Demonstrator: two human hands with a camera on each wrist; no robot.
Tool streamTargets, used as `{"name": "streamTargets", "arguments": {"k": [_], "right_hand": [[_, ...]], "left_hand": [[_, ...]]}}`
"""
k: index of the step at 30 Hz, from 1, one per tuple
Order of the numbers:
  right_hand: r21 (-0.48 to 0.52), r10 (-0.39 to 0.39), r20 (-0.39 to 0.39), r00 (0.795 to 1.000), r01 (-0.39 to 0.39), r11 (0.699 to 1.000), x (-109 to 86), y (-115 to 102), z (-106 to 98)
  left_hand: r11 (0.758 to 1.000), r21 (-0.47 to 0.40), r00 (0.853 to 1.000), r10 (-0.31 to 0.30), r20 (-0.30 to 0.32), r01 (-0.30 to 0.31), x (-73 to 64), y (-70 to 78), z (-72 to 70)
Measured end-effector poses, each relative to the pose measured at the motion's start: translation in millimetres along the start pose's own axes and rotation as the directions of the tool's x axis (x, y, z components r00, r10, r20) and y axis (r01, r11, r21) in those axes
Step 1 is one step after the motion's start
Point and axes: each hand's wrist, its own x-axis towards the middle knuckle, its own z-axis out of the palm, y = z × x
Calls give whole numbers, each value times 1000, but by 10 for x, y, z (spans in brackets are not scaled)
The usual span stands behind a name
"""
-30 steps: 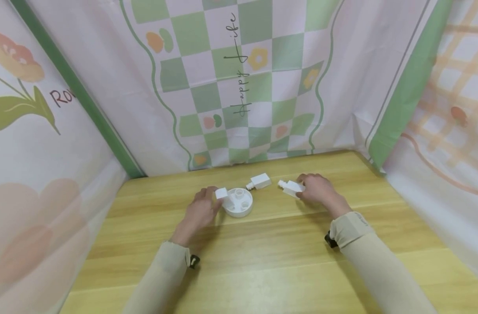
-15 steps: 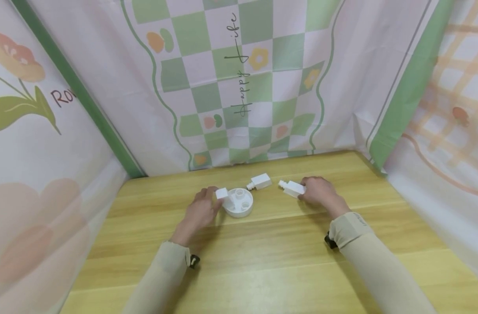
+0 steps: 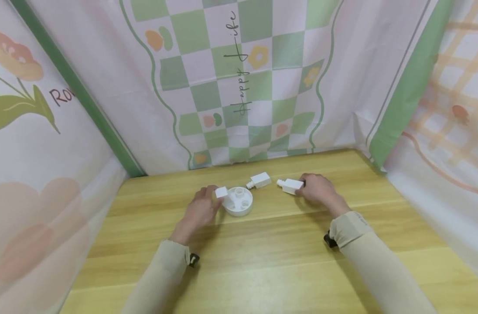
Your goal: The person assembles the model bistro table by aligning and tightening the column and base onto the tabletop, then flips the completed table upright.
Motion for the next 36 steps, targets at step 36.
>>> {"name": "streamTargets", "arguments": {"k": [36], "right_hand": [[164,15,-171,985,13,986,37,-158,-60]], "left_hand": [[993,-118,999,22,42,-17,20,-49,-24]]}}
